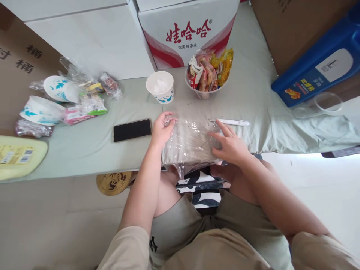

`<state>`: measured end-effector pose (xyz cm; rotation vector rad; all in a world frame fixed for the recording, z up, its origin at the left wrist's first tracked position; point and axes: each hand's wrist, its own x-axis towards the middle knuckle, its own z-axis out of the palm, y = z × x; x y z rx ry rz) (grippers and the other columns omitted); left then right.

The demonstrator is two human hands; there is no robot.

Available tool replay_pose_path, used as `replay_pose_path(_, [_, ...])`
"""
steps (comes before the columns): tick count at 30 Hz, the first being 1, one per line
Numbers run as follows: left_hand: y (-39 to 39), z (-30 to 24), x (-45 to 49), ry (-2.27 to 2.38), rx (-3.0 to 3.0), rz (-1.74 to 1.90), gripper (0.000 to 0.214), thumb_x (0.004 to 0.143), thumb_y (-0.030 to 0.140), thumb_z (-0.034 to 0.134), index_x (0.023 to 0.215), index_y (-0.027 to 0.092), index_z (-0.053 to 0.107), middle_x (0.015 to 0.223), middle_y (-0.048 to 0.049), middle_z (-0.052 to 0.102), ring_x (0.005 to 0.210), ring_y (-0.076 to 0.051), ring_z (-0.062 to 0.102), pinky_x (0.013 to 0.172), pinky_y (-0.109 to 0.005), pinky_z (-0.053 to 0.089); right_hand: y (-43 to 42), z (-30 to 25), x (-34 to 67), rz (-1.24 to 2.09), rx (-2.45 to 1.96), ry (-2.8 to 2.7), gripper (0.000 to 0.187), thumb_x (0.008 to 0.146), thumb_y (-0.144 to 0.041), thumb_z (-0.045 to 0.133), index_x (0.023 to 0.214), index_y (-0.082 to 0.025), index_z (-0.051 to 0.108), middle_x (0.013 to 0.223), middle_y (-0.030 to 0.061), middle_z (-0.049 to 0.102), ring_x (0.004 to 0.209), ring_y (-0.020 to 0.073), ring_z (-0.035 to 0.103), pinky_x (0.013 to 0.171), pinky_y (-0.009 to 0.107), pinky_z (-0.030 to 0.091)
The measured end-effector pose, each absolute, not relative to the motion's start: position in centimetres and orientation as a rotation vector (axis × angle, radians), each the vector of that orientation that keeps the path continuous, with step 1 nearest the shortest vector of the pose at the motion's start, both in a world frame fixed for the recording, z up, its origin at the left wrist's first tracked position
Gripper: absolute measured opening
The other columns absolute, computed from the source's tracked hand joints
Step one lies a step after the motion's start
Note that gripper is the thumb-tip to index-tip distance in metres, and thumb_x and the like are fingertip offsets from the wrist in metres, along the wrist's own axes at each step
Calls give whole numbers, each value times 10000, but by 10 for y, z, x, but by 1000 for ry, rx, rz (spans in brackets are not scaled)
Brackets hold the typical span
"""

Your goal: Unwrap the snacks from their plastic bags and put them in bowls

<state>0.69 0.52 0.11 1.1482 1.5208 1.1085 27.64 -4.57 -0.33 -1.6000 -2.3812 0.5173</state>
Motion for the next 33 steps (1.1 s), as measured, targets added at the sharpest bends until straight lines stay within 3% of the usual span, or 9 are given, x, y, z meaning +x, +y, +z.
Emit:
replay_pose_path(4, [10,0,0,1579,1144,1209,140,802,210,601,929,182,654,1025,-36,711,466,-22,407,436,-192,328,-51,0,278,583,-1576,-2391,559,765,-252,662,1323,-279,656,1642,99,351,1445,424,412,893,519,603])
replay_pose_path(10, [1,14,-9,1412,1132,1066,361,721,262,664,1081,248,686,1284,-42,663,463,-9,333,409,-211,229,-48,10,295,469,-1474,-1977,361,881,-342,597,1225,-249,654,1363,121,640,1278,329,585,1053,546,499])
replay_pose_path(12, [-4,19,-9,1311,1132,1026,397,700,290,680,1095,257,679,1324,-46,647,452,1,293,406,-216,202,-40,9,298,456,-1460,-1861,402,895,-386,592,1272,-248,618,1359,128,634,1298,331,563,1045,550,495])
replay_pose_path(16, [-10,26,-11,1164,1114,926,425,647,330,727,1059,240,679,1281,-71,675,432,12,240,392,-220,172,-24,1,295,734,-1375,-1896,589,896,-469,593,1435,-262,478,1428,121,591,1308,323,560,1040,534,493])
replay_pose_path(19, [-12,28,-13,1113,1075,898,418,611,340,755,1007,232,673,1220,-75,707,424,15,201,382,-219,137,-16,-1,287,792,-1364,-2037,615,829,-428,667,1394,-248,507,1206,110,699,1223,342,594,1047,554,460])
replay_pose_path(24, [-11,27,-19,1125,1019,957,404,596,323,759,982,249,664,1236,-62,701,412,22,176,375,-221,113,-13,2,284,915,-1343,-1872,347,825,-334,650,1157,-240,609,806,2,600,792,203,619,800,384,525])
replay_pose_path(28, [-9,25,-22,1153,1021,968,446,613,342,753,1039,241,668,1273,-91,689,408,26,192,371,-211,131,-14,2,290,1211,-1211,-1479,344,828,-398,683,1125,-249,596,758,-42,542,674,142,584,665,306,505])
replay_pose_path(33, [-9,23,-22,1129,1049,953,481,638,320,756,1103,224,679,1332,-123,658,401,32,241,383,-206,164,-15,0,290,1502,-1174,-1180,403,799,-526,699,1069,-234,638,796,-12,670,499,83,514,497,249,427])
